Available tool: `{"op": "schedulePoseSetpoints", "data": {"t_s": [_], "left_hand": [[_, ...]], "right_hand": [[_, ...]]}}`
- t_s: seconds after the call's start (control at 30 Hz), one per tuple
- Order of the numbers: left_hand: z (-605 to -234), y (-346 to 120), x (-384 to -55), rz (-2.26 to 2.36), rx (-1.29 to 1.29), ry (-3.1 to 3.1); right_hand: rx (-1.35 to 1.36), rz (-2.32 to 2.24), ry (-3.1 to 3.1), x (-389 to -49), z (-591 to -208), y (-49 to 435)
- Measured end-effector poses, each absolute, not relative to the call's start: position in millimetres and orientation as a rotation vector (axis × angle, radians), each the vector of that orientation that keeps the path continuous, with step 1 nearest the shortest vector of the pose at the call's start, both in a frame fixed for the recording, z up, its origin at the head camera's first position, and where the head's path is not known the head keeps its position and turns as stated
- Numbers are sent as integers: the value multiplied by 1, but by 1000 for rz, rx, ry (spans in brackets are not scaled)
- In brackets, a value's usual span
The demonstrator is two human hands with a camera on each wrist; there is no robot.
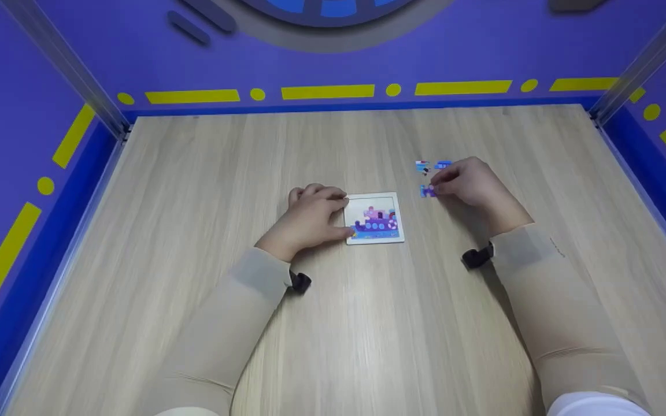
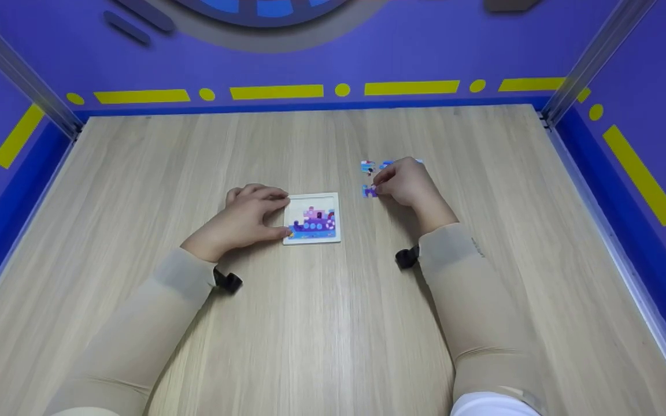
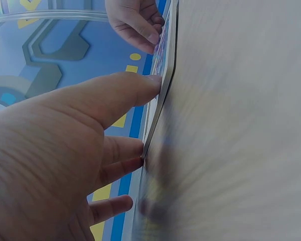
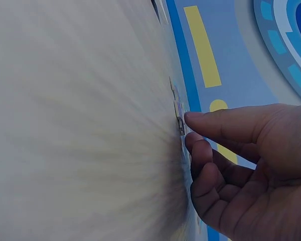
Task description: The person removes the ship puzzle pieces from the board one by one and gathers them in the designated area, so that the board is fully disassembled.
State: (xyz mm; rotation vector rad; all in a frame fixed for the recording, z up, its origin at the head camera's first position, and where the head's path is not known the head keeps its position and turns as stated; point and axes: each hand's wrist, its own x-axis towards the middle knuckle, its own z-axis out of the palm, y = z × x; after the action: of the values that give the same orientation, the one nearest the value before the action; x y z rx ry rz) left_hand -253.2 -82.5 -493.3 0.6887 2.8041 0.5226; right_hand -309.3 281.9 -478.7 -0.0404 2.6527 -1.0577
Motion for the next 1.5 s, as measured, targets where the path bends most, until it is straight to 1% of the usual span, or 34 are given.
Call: {"op": "schedulePoseSetpoints", "data": {"t_s": [0.37, 1.0, 1.33, 1.5], "left_hand": [[-494, -83, -252, 531, 691, 2806], [-494, -82, -254, 520, 721, 2821], [-494, -82, -254, 516, 752, 2823], [-493, -82, -253, 523, 771, 2812]], "right_hand": [[-43, -1169, 2642, -306, -474, 271], [-367, -1185, 2577, -278, -466, 211], [-579, -1026, 2510, -270, -478, 196], [-627, -990, 2493, -268, -484, 192]]}}
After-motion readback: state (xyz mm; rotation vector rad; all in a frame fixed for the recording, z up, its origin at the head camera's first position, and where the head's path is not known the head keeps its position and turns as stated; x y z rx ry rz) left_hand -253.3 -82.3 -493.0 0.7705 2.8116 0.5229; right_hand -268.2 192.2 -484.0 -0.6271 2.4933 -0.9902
